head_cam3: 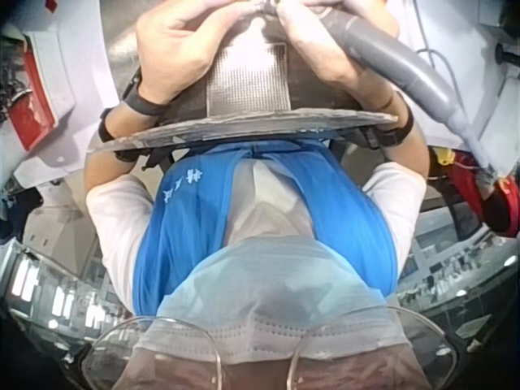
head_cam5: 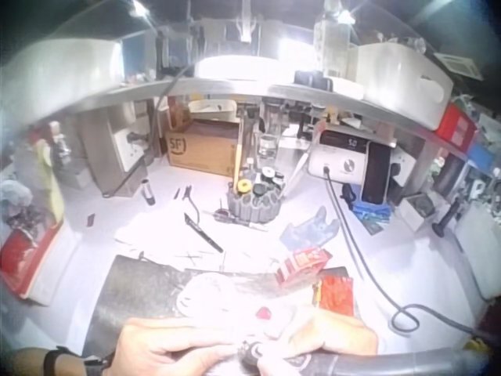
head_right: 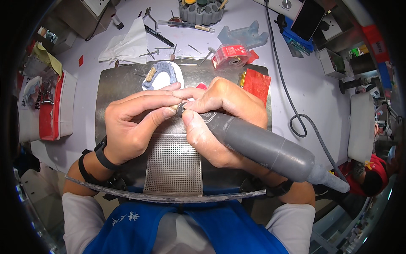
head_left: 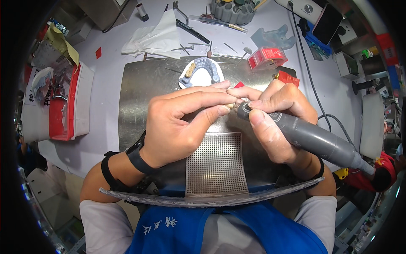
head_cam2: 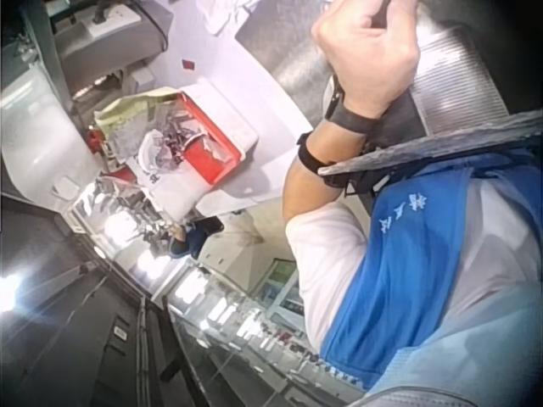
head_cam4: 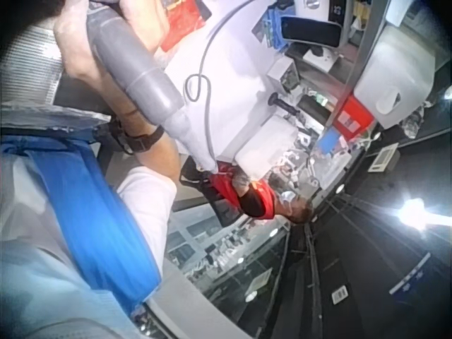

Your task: The technician uses a rotary tool to polish and refine the shape of a dental crown mounted on a model.

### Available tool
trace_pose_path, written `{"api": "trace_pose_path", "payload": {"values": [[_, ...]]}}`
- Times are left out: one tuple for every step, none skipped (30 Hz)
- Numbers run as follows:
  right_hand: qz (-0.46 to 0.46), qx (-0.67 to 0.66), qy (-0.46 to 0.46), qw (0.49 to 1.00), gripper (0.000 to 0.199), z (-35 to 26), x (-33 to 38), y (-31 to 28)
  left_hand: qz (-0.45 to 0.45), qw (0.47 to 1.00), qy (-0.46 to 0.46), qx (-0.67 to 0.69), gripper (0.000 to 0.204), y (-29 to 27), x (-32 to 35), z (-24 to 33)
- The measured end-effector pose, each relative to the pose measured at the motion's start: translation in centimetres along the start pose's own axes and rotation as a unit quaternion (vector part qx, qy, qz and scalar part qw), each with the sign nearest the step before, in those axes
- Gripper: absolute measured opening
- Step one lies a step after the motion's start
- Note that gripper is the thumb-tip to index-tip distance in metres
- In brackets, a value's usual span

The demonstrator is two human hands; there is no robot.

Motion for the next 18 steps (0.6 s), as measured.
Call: {"api": "trace_pose_path", "payload": {"values": [[-0.002, 0.006, 0.005, 1.000, 0.006, -0.1, -0.1, -0.1, 0.000, 1.000, 0.002, 0.004, 0.019, 0.0, 0.0, 0.0], [-0.003, 0.012, 0.008, 1.000, 0.006, -0.1, -0.1, -0.2, -0.001, 1.000, 0.002, 0.004, 0.019, 0.0, 0.0, 0.1], [-0.002, 0.012, 0.007, 1.000, 0.006, 0.1, 0.0, -0.2, 0.000, 1.000, 0.000, 0.006, 0.019, 0.0, -0.1, 0.1], [0.013, -0.013, -0.002, 1.000, 0.009, 0.3, 0.1, -0.5, 0.001, 1.000, -0.002, 0.009, 0.019, 0.0, -0.1, 0.1], [0.028, -0.038, -0.011, 0.999, 0.012, 0.4, 0.0, -0.7, 0.001, 1.000, -0.001, 0.008, 0.019, 0.0, -0.1, 0.1], [0.028, -0.038, -0.012, 0.999, 0.012, 0.3, -0.1, -0.7, 0.003, 1.000, -0.001, 0.007, 0.019, 0.0, -0.1, 0.1], [0.014, -0.037, -0.009, 0.999, 0.009, 0.2, -0.1, -0.4, 0.005, 1.000, -0.001, 0.005, 0.019, 0.0, -0.1, 0.2], [-0.001, -0.037, -0.004, 0.999, 0.006, 0.2, -0.1, -0.1, 0.005, 1.000, 0.000, 0.005, 0.019, 0.0, -0.1, 0.2], [-0.001, -0.036, -0.006, 0.999, 0.006, 0.1, -0.1, -0.2, 0.006, 1.000, -0.005, 0.002, 0.019, 0.0, -0.1, 0.2], [-0.012, -0.032, 0.009, 0.999, 0.006, 0.3, 0.0, -0.2, 0.007, 1.000, -0.010, 0.000, 0.019, 0.0, -0.1, 0.1], [-0.023, -0.026, 0.024, 0.999, 0.006, 0.4, 0.0, -0.1, 0.008, 1.000, -0.008, -0.001, 0.019, 0.0, -0.1, 0.1], [-0.023, -0.025, 0.022, 0.999, 0.006, 0.4, 0.1, -0.1, 0.018, 1.000, 0.000, 0.001, 0.019, -0.1, 0.0, 0.0], [-0.024, -0.019, 0.017, 0.999, 0.006, 0.5, 0.1, -0.1, 0.028, 1.000, 0.007, 0.003, 0.019, -0.2, 0.0, 0.0], [-0.024, -0.014, 0.012, 1.000, 0.006, 0.5, 0.2, -0.2, 0.028, 1.000, 0.009, 0.002, 0.019, -0.2, 0.0, 0.1], [-0.024, -0.013, 0.011, 1.000, 0.006, 0.7, 0.4, 0.1, 0.025, 1.000, 0.008, 0.004, 0.020, -0.1, -0.1, 0.2], [0.020, -0.046, 0.010, 0.999, 0.008, 0.9, 0.4, -0.2, 0.022, 1.000, 0.006, 0.005, 0.020, -0.1, -0.1, 0.2], [0.063, -0.079, 0.010, 0.995, 0.009, 1.0, 0.4, -0.6, 0.023, 1.000, 0.008, 0.005, 0.020, -0.2, -0.1, 0.2], [0.062, -0.079, 0.008, 0.995, 0.009, 0.8, 0.3, -0.7, 0.015, 1.000, 0.003, 0.005, 0.019, -0.2, 0.0, 0.1]]}}
Point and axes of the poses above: each hand's wrist, its own x-axis away from the middle knuckle, its own y-axis out of the palm, z = x × y, the point moved 8 cm from there along -x, towards the middle knuckle, and after that the axes turned 6 degrees about z, right-handed, at the moved point
